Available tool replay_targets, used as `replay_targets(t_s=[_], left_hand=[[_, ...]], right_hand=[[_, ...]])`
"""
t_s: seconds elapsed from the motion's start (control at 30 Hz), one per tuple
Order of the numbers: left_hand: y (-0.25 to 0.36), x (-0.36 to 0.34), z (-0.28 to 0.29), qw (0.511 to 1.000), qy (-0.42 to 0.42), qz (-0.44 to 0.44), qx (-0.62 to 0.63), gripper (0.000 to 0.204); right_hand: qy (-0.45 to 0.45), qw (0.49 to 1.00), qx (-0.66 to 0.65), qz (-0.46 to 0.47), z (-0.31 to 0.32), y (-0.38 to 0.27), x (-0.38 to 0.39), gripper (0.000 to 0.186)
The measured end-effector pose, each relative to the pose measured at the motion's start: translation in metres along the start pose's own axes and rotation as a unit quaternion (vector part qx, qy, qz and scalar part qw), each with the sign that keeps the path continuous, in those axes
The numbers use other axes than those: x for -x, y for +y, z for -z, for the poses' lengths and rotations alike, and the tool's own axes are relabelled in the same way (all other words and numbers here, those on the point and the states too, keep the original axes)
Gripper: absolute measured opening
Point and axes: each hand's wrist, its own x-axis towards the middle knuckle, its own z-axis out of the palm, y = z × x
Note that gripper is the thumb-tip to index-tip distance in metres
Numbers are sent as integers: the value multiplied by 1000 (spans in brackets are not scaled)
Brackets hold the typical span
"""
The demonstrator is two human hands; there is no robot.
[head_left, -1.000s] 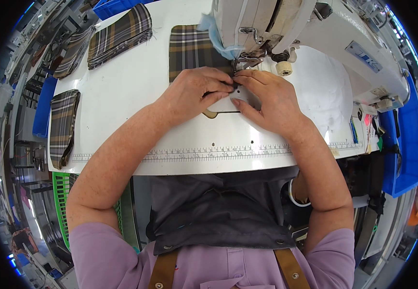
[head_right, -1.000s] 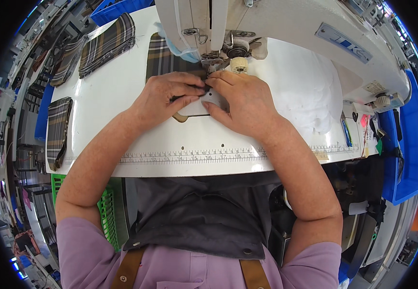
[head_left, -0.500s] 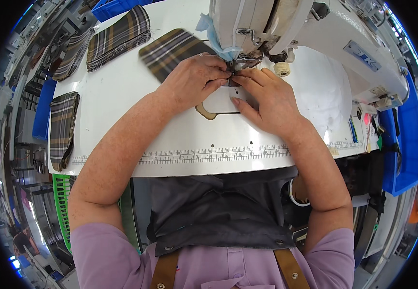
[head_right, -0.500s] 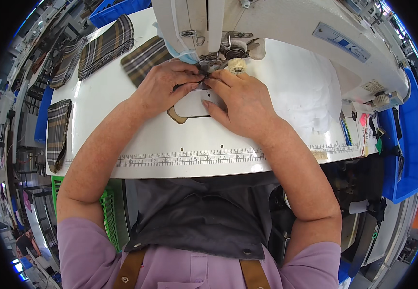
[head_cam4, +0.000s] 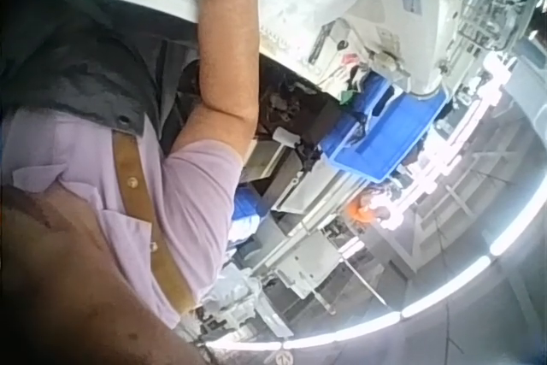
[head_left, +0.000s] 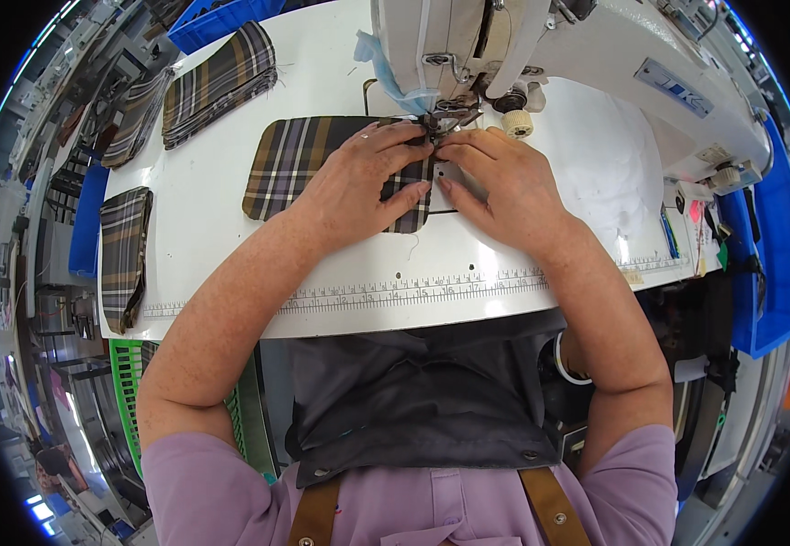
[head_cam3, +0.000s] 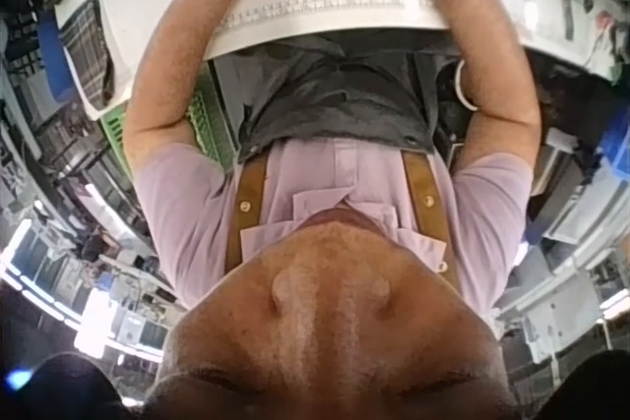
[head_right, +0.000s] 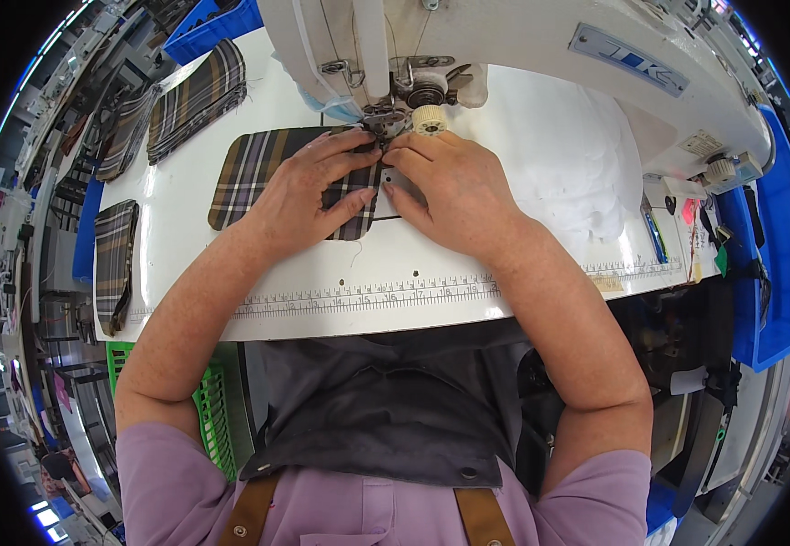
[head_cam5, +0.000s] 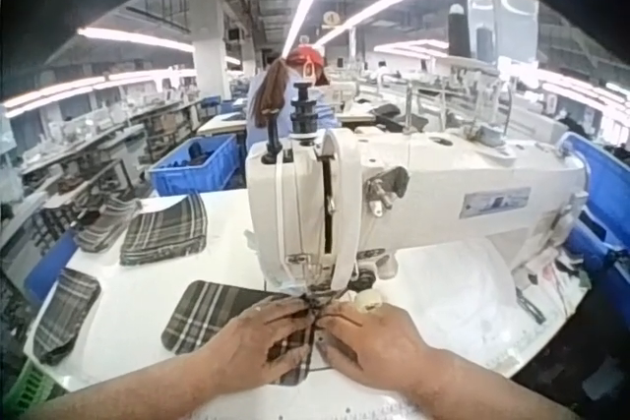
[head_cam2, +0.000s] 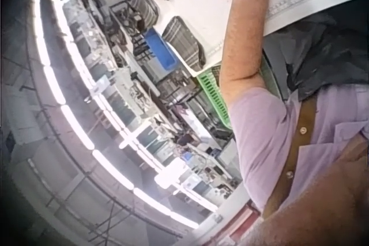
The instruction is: Sewing together leather and fabric patches using an industrial sewing machine.
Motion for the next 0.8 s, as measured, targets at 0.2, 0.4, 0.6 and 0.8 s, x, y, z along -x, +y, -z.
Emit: replay_targets(t_s=[0.2, 0.4, 0.6, 0.8], left_hand=[[14, 10, -6, 1000, 12, -2, -26, 58], [17, 28, 8, 997, -36, -26, 56, 38], [9, 15, 9, 996, -21, -30, 78, 24], [-8, -6, 8, 998, 4, -37, 53, 22]], right_hand=[[-6, 999, -27, 30, 4, -1, 0, 25], [-27, 998, -49, 32, 5, 2, 2, 23], [-21, 1000, -14, 14, 2, 1, 0, 24], [-30, 999, 18, -11, 3, -4, -1, 25]])
